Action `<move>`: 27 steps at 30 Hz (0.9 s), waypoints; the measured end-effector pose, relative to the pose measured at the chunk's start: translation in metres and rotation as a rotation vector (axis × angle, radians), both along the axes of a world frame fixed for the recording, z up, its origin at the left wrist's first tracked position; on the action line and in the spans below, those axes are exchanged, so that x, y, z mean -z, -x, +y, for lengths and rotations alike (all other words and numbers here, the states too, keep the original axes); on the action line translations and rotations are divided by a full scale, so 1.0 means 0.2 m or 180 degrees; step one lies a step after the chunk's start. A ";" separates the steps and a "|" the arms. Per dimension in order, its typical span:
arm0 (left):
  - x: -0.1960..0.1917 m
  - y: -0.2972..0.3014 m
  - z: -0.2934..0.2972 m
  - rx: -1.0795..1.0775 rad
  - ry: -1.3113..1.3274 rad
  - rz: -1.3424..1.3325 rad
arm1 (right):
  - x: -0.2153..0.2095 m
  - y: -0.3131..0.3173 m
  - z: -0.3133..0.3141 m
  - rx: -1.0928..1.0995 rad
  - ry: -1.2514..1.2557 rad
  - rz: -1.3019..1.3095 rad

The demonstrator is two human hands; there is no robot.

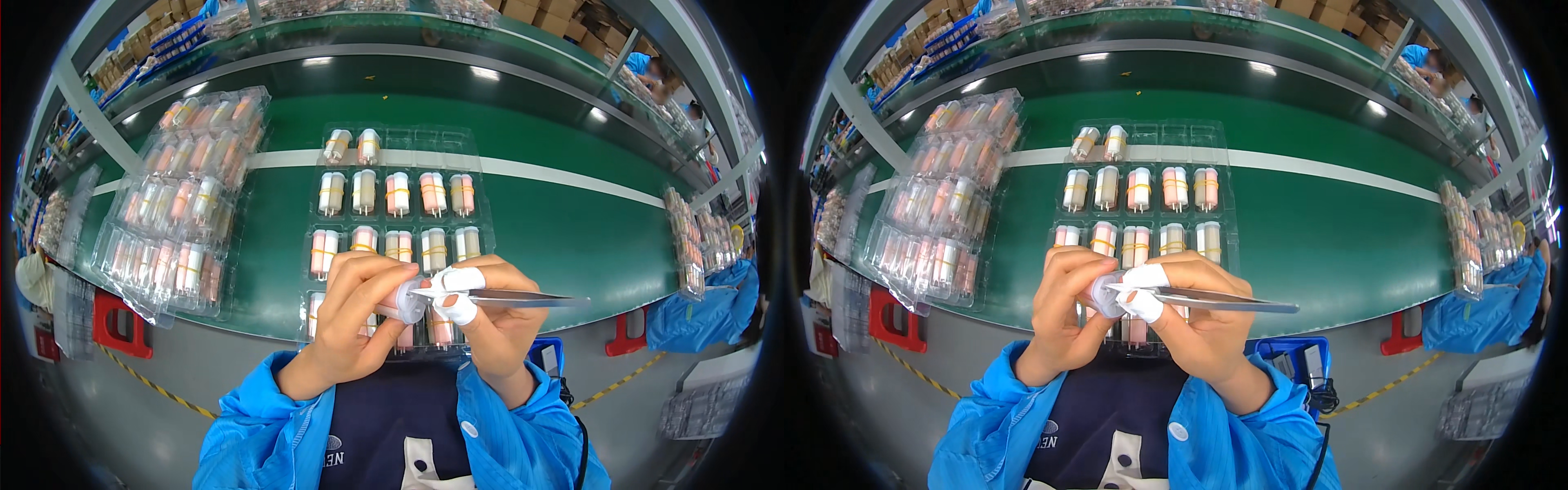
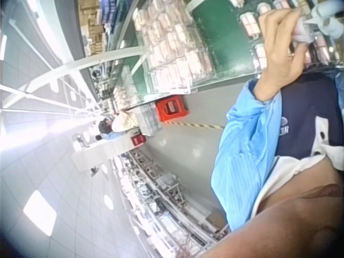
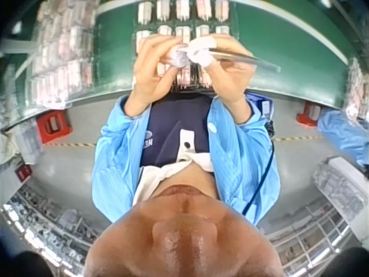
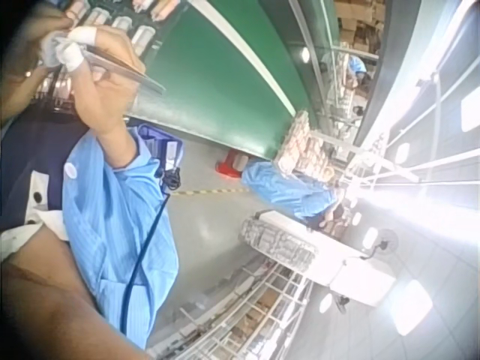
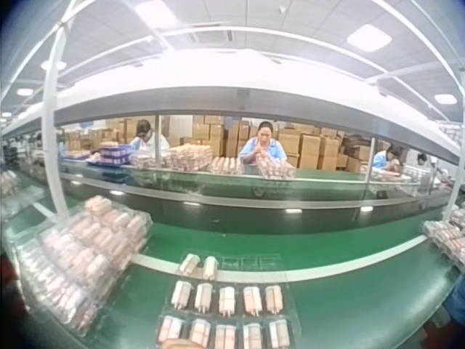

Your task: The person uses tweezers to insert a small white component into a cylindrical object with a rubber band. They repeat this process for several items, placing the finished units into a clear plastic tray on the assembly line.

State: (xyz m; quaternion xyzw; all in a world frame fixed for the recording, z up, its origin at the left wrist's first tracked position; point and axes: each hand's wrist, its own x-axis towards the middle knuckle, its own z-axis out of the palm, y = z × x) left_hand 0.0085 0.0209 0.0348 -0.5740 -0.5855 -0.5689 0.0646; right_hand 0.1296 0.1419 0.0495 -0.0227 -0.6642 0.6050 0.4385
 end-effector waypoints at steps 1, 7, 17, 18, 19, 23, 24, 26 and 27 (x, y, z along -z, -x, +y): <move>0.00 0.00 0.00 -0.0019 0.0000 0.0033 | 0.00 0.00 0.00 -0.0007 0.0011 0.0006; 0.01 0.01 0.00 -0.0073 0.0035 0.0090 | 0.01 0.02 -0.01 0.0028 0.0040 0.0072; 0.01 0.01 -0.01 0.0032 0.0060 -0.0130 | 0.03 0.03 -0.01 -0.0010 0.0158 0.0284; 0.01 0.01 -0.01 0.0041 0.0054 -0.0121 | 0.04 0.04 -0.01 0.0026 0.0137 0.0302; 0.01 0.01 -0.01 0.0036 0.0057 -0.0110 | 0.04 0.04 -0.01 0.0061 0.0115 0.0321; 0.02 0.01 -0.02 0.0031 0.0057 -0.0113 | 0.04 0.04 -0.02 0.0066 0.0202 0.0249; 0.02 0.01 -0.02 0.0030 0.0052 -0.0125 | 0.04 0.04 -0.02 0.0072 0.0202 0.0244; 0.03 0.01 -0.02 0.0031 0.0072 -0.0187 | 0.04 0.05 -0.03 0.0095 0.0168 0.0215; 0.03 0.02 -0.02 0.0031 0.0081 -0.0216 | 0.04 0.05 -0.03 0.0112 0.0133 0.0192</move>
